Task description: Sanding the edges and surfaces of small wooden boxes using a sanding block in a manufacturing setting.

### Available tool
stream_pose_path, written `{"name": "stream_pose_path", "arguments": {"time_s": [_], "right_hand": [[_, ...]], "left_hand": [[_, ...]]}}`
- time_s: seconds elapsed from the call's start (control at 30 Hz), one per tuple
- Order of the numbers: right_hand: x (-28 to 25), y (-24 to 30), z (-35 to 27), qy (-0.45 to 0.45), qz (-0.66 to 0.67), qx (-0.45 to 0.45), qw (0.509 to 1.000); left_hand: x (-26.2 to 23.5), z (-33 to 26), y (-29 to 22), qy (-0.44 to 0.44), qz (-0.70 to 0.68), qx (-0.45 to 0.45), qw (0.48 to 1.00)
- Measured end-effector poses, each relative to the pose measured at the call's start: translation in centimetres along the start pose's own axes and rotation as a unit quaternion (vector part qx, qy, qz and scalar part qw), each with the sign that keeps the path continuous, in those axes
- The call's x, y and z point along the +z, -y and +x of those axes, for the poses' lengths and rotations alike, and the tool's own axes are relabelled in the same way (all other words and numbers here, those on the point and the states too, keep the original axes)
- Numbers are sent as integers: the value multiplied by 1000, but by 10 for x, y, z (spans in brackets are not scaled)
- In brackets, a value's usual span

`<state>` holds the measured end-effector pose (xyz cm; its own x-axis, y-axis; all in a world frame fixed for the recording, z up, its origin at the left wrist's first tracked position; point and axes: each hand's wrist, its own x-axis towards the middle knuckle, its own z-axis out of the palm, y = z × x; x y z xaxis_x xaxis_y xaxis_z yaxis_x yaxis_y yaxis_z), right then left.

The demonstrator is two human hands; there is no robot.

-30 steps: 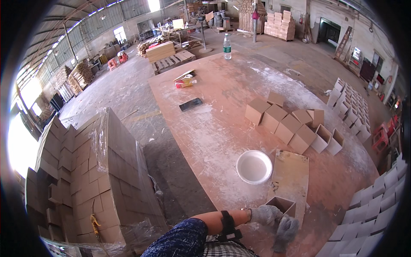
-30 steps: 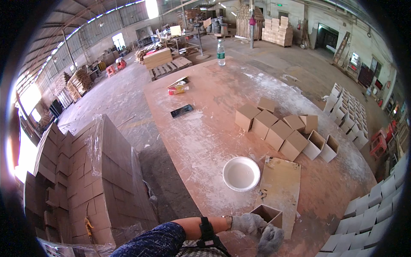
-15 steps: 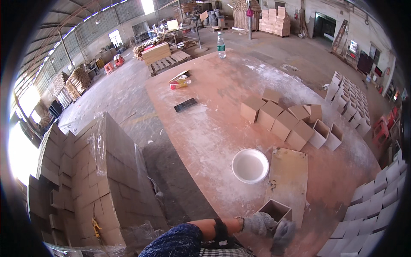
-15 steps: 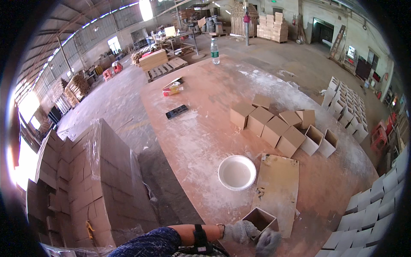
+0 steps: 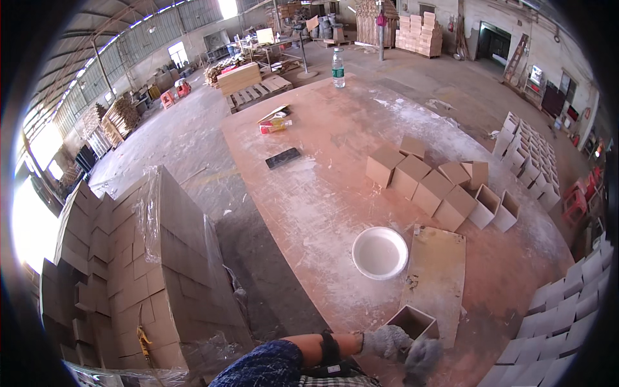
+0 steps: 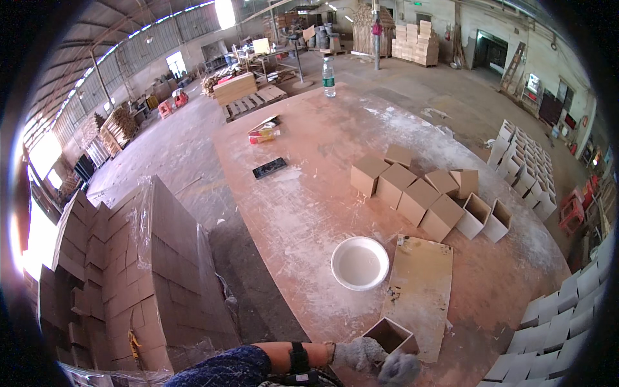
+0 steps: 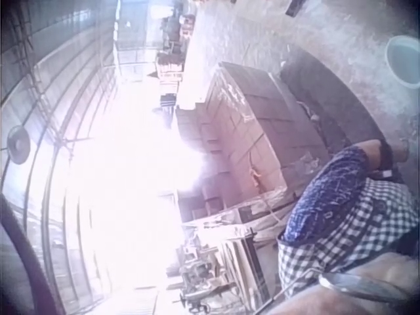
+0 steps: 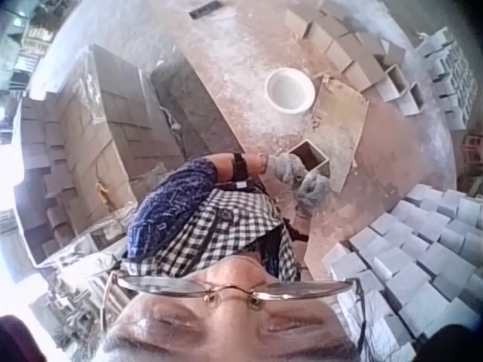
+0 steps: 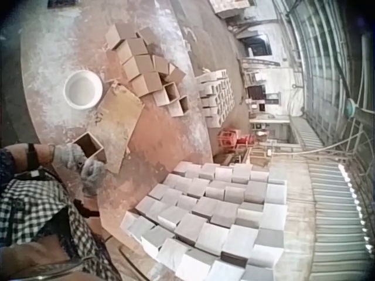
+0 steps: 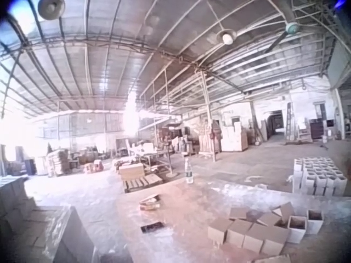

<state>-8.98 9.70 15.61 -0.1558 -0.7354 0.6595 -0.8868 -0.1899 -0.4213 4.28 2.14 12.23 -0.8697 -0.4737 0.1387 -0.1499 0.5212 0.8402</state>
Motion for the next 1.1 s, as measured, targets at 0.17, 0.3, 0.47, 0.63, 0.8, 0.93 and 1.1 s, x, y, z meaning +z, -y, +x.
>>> {"name": "stream_pose_path", "arguments": {"time_s": [0.17, 0.3, 0.47, 0.63, 0.8, 0.93, 1.1], "right_hand": [[33, -83, 4, 24, 118, 301, 946], [24, -65, -37, -75, -65, 126, 987], [-24, 13, -3, 132, 23, -75, 988], [37, -74, 20, 8, -23, 114, 993], [20, -41, -1, 54, -30, 141, 988], [-18, 6, -10, 2, 24, -22, 999], [13, -58, 13, 117, -69, 203, 970]], "left_hand": [[13, -6, 3, -15, 1, 22, 1000], [19, -8, 8, 22, 74, 8, 997], [20, -17, 28, -25, -194, 79, 978], [-31, -6, -7, 60, -159, 31, 985], [-11, -9, 28, 44, 5, 22, 999], [-4, -12, 28, 72, 49, 3, 996], [-10, -8, 17, 54, -62, 15, 997]]}}
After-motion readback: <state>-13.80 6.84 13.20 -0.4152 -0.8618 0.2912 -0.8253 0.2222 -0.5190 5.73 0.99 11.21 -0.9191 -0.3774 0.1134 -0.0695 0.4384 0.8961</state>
